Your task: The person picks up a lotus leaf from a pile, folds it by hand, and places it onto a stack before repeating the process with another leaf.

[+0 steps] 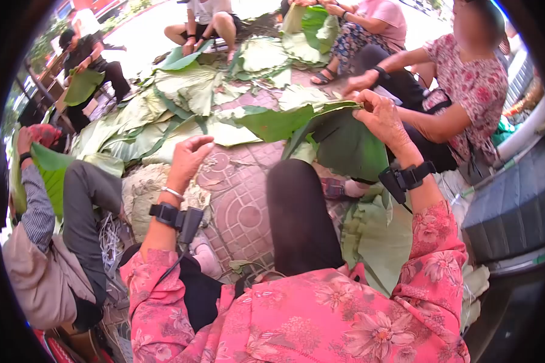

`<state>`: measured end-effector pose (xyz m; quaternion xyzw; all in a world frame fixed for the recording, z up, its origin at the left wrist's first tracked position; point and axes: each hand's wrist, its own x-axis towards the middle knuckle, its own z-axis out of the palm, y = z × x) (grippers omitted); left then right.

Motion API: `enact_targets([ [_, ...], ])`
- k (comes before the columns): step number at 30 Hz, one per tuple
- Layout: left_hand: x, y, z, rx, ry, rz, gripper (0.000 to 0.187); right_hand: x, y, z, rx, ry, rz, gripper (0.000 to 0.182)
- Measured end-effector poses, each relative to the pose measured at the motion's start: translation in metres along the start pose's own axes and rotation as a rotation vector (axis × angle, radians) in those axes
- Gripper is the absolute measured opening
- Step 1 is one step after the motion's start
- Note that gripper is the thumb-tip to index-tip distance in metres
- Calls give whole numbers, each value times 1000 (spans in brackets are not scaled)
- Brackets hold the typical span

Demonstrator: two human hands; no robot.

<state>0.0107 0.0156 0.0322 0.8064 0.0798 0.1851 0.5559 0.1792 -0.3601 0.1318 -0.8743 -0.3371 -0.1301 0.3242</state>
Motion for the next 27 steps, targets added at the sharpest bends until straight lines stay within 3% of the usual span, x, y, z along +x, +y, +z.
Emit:
enact_targets([
  [8,-7,-10,-9,-6,-81,-114,27,-113,59,-73,-1,-173,304,13],
  [11,-12,6,-4,-27,-41,-228,24,-136,57,-98,-84,-190,239,12],
  [12,-12,1,-4,-30,-45,-234,25,-141,56,-106,-103,-239,319,13],
  [15,-12,-8,-8,10,-52,-236,24,-156,70,-122,-390,-112,-92,19],
  [19,-8,-36,-18,76,-92,-223,26,-176,65,-141,-545,-109,-101,23],
  [23,-6,-49,-20,76,-92,-231,25,-226,90,-153,-513,-260,79,23],
  [27,-12,-22,-10,104,-99,-263,23,-310,146,-150,-788,-644,431,35],
])
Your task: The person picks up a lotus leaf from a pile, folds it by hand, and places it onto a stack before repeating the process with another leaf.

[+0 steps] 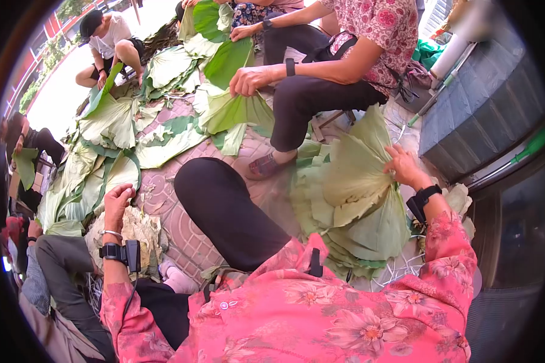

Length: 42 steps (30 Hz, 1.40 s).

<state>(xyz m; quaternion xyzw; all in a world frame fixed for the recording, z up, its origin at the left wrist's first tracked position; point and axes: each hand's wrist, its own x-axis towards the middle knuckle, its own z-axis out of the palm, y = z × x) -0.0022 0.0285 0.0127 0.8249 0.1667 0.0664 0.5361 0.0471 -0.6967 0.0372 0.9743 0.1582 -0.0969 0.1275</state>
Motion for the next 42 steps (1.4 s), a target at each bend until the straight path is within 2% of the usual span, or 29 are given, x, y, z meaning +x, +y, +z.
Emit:
enact_targets([
  [2,7,-17,-5,24,-64,48,22,-9,36,70,13,-123,69,41],
  [4,3,-7,-1,25,-103,21,22,-2,42,87,193,-180,40,43],
  [5,10,-17,-2,112,-111,118,20,3,30,83,227,-63,-45,40],
  [6,-2,6,2,149,-128,167,19,14,17,74,272,-36,-100,38],
  [8,-4,14,7,160,-141,225,20,47,-32,35,364,-6,-168,32],
  [9,-1,9,11,186,-84,320,22,59,-66,3,454,100,-244,27],
  [13,-3,7,22,156,-199,210,22,88,-194,-102,654,530,-560,16],
  [16,-1,-4,21,248,-263,144,22,108,-266,-155,738,585,-753,15],
  [20,23,-44,14,442,-283,99,25,141,-350,-194,638,623,-1050,17],
  [25,58,-127,-6,501,-193,-56,26,162,-421,-224,567,463,-1327,20],
  [28,70,-165,-24,535,-65,-69,26,165,-447,-238,427,318,-1391,22],
  [29,76,-177,-33,497,-84,-135,28,170,-454,-235,475,292,-1404,24],
  [30,83,-198,-37,531,-13,-158,29,175,-462,-229,524,267,-1421,26],
  [32,111,-245,-44,605,109,-189,32,184,-470,-218,610,155,-1364,27],
  [35,138,-260,-66,568,220,-352,36,201,-480,-225,562,72,-1264,25],
  [38,171,-291,-83,595,261,-441,46,225,-492,-223,562,29,-1201,24],
  [42,198,-310,-101,598,412,-508,52,245,-505,-229,515,-82,-1155,23],
])
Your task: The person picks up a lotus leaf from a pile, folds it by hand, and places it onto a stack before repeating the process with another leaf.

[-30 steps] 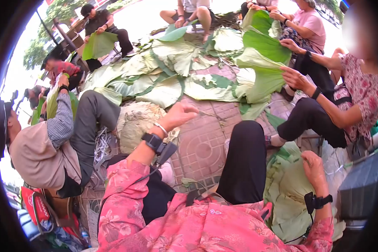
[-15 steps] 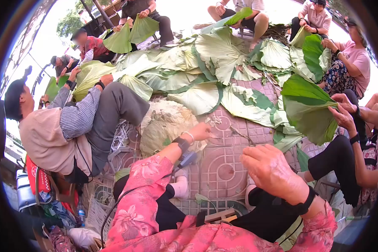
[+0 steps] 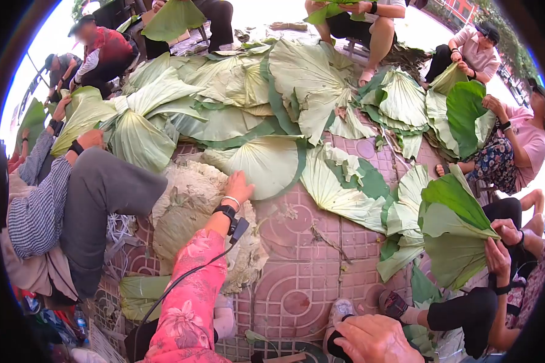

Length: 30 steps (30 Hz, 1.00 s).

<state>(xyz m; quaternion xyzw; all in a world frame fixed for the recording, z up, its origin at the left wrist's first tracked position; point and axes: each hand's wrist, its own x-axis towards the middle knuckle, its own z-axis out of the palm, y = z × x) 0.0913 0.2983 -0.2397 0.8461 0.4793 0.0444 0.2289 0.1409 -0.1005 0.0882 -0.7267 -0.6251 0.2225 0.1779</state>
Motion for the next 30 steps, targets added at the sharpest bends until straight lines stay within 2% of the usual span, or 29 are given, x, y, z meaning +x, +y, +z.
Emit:
enact_targets([
  [5,70,-29,41,75,243,-16,60,25,11,-12,124,21,40,23],
  [7,68,-9,11,-23,85,-132,63,31,13,-13,131,-13,65,25],
  [9,87,-15,25,55,166,-143,65,35,18,-12,123,-35,78,26],
  [13,89,15,14,-53,-8,-406,70,32,17,-12,95,-65,102,27],
  [16,89,7,29,173,230,-240,67,22,12,-10,104,-51,129,26],
  [20,81,-9,40,96,253,-297,52,7,8,-13,71,-66,139,26],
  [22,72,6,26,86,290,-340,44,5,8,-15,68,-61,141,26],
  [25,53,35,17,29,407,-102,35,7,8,-16,69,-63,122,26],
  [27,36,56,24,-35,328,220,27,7,7,-14,84,-60,115,26],
  [28,14,72,28,-110,404,469,20,6,5,-13,90,-63,114,25],
  [29,-6,86,28,-153,233,587,23,6,4,-12,91,-62,109,25],
  [30,-26,100,32,-222,159,621,22,6,2,-10,93,-65,106,25],
])
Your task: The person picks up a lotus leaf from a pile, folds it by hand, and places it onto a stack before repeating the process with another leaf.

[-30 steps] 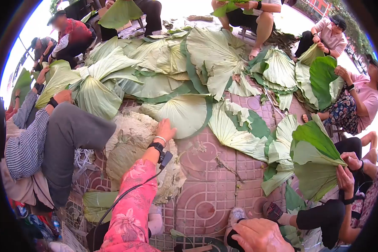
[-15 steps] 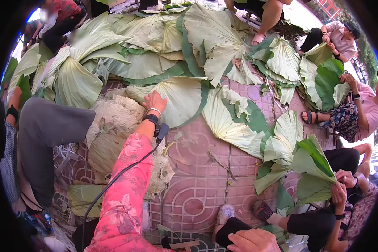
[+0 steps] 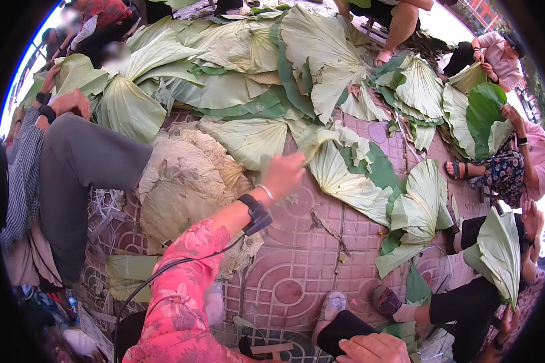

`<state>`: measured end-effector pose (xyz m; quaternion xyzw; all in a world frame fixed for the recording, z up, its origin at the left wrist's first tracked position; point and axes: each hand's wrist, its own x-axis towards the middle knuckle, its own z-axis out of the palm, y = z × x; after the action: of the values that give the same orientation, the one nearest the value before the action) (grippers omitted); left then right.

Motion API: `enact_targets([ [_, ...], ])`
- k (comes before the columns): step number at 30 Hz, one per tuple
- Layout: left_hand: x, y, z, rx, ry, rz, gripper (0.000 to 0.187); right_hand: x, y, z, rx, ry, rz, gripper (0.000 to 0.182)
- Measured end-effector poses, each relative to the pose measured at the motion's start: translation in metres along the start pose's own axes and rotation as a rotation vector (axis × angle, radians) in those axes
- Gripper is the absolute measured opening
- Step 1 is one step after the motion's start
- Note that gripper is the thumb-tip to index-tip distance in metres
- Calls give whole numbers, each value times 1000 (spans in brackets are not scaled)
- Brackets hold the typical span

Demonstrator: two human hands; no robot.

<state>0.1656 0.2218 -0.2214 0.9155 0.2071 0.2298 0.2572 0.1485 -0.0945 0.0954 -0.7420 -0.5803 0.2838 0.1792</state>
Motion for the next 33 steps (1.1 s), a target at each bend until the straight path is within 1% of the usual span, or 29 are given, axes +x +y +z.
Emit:
enact_targets([
  [1,-9,20,6,-90,-46,21,21,-1,-2,1,-2,-2,-5,24],
  [3,-21,51,8,-170,5,83,22,-2,-3,2,-12,9,-8,24],
  [6,-21,92,-15,-405,-129,-118,24,-10,-5,4,-59,45,-7,23],
  [8,-17,99,-29,-367,46,-55,27,-17,-4,13,-132,92,-16,24],
  [9,-12,95,-35,-368,137,-6,27,-23,2,14,-80,133,-36,23],
  [10,-9,97,-40,-382,215,47,26,-26,1,12,-92,142,-54,25],
  [12,2,98,-81,-562,-29,-140,20,-35,-2,12,-70,222,-41,24],
  [13,2,102,-99,-820,-102,-236,19,-39,-3,11,-55,242,-38,24],
  [14,1,107,-119,-1065,-168,-335,19,-47,-3,12,-34,295,-26,24],
  [16,-5,125,-165,-1221,-216,-410,17,-55,-3,14,-1,418,-35,26],
  [17,-14,135,-184,-1301,-247,-458,15,-60,-2,14,-9,468,-34,30],
  [19,-26,152,-219,-1325,-239,-445,16,-67,5,9,-38,576,-41,40],
  [22,-52,177,-263,-1334,-217,-399,17,-70,7,2,-64,933,40,59],
  [25,-83,196,-290,-1363,-219,-367,17,-72,19,-7,-88,1147,25,69],
  [28,-113,214,-309,-1360,-249,-342,16,-78,23,-11,-157,1201,-46,70],
  [29,-121,218,-312,-1355,-261,-343,15,-77,22,-10,-140,1280,-128,59],
  [32,-139,223,-313,-1317,-281,-368,18,-85,32,-20,28,1037,-378,40],
  [33,-143,223,-313,-1292,-294,-375,19,-87,20,-16,189,1059,-216,16],
])
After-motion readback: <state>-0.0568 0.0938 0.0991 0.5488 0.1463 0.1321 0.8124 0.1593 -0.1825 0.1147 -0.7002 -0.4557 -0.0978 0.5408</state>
